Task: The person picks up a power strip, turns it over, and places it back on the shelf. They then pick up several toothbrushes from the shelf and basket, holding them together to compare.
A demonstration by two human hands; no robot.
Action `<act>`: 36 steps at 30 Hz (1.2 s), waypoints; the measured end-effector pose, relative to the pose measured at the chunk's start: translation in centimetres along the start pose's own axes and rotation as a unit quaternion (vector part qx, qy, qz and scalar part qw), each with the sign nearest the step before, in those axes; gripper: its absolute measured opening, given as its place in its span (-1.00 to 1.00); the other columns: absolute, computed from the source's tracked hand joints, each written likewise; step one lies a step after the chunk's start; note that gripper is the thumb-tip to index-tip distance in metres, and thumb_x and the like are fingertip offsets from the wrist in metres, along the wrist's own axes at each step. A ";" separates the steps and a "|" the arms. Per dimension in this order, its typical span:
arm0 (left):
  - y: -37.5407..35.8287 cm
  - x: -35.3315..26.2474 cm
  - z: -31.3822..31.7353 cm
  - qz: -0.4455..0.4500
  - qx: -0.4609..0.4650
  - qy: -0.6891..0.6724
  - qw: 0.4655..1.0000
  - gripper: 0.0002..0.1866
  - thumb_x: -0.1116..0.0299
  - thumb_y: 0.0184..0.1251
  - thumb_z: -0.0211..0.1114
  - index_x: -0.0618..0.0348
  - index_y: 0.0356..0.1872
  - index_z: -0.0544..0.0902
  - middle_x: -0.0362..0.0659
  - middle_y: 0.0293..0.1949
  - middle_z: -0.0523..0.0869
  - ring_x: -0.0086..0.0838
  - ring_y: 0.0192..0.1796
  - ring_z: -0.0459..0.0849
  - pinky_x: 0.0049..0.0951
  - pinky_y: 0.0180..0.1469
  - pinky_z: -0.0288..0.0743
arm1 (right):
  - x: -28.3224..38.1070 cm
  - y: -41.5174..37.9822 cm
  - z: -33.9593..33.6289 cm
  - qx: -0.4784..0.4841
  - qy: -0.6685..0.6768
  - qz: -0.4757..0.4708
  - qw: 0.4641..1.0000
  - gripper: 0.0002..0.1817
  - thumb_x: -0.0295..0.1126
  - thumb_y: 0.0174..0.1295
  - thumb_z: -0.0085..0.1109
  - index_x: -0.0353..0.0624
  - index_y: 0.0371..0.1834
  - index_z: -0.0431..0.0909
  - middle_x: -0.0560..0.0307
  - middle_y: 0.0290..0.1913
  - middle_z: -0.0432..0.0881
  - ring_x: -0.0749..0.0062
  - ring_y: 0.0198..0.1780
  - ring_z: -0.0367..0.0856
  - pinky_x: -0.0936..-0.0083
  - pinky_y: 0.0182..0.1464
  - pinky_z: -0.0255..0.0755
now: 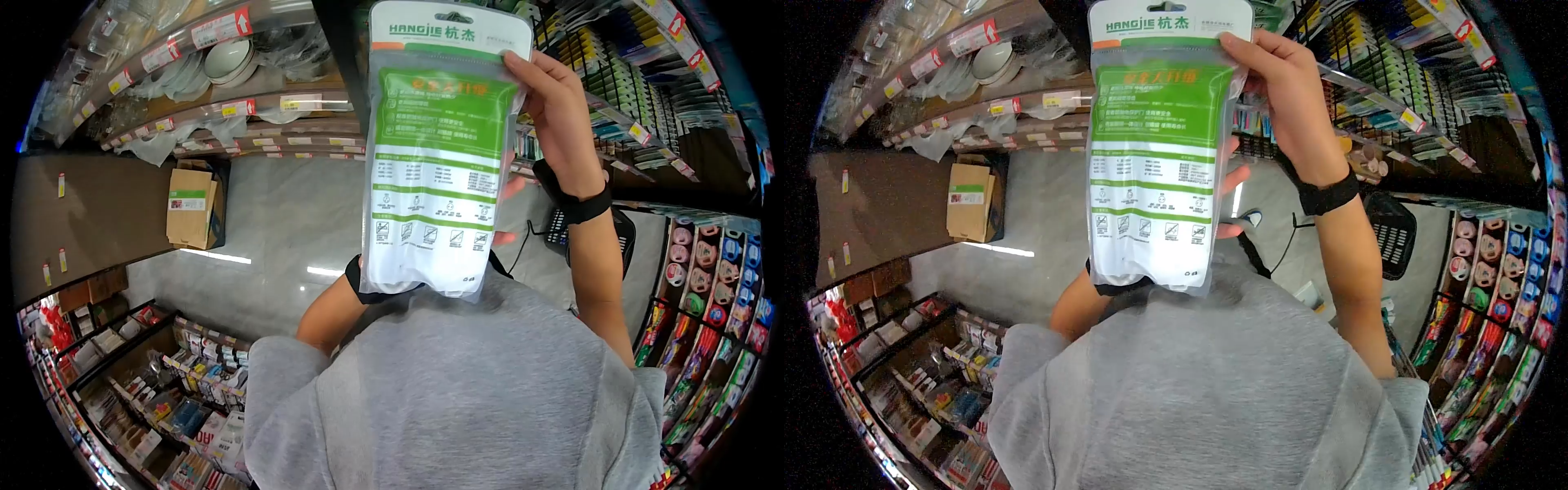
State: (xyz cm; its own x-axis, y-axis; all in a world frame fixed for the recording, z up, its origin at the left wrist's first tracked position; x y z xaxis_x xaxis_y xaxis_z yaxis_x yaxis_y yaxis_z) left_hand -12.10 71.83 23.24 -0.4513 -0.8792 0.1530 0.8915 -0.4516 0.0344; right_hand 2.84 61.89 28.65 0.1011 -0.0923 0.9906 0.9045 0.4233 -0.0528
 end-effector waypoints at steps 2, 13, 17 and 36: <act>0.1 -0.1 0.2 -0.005 0.001 0.009 1.000 -0.23 -0.33 0.21 -0.19 -0.16 0.38 0.03 -0.17 0.40 -0.03 -0.14 0.42 -0.09 0.42 0.21 -0.05 | 0.4 -0.1 0.2 -0.002 0.012 -0.001 1.000 -0.80 -0.29 0.17 0.17 -0.20 -0.29 0.62 0.33 -0.40 0.60 0.74 -0.39 0.48 0.73 -0.30 0.29; -0.3 0.0 0.1 -0.012 0.032 0.043 0.999 -0.22 -0.31 0.21 -0.13 -0.16 0.38 0.00 -0.15 0.41 -0.08 -0.09 0.42 -0.11 0.40 0.20 0.01 | 1.3 -1.0 0.2 0.019 0.026 0.004 0.999 -0.80 -0.31 0.19 0.12 -0.20 -0.25 0.60 0.32 -0.36 0.60 0.72 -0.33 0.50 0.72 -0.26 0.32; -0.4 -0.1 -0.5 -0.019 0.023 -0.030 0.999 -0.20 -0.29 0.20 -0.10 -0.14 0.39 -0.03 -0.15 0.41 -0.11 -0.07 0.41 -0.10 0.38 0.17 0.08 | 2.0 -1.4 0.8 0.014 0.030 -0.035 0.999 -0.80 -0.36 0.20 0.09 -0.23 -0.21 0.56 0.29 -0.35 0.60 0.72 -0.32 0.51 0.73 -0.23 0.34; -1.2 -0.2 0.0 -0.035 0.044 0.013 0.998 -0.15 -0.33 0.19 -0.15 0.01 0.38 0.01 -0.05 0.39 -0.01 -0.01 0.38 0.03 0.28 0.19 0.14 | 3.6 -2.5 1.7 0.029 0.001 -0.103 0.994 -0.83 -0.44 0.16 0.08 -0.30 -0.24 0.54 0.22 -0.41 0.63 0.69 -0.37 0.53 0.73 -0.25 0.31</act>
State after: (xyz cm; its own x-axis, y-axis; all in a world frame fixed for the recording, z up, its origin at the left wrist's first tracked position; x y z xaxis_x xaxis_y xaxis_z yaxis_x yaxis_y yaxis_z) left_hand -13.07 72.50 23.18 -0.5119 -0.8503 0.1221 0.8576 -0.4975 0.1306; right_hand 0.25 62.07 32.57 -0.0821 -0.1848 0.9793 0.8810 0.4459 0.1580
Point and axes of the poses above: each hand's wrist, its own y-axis towards the middle knuckle, its own z-axis out of the palm, x = y × z, the point moved 3 cm from there along y, towards the middle knuckle
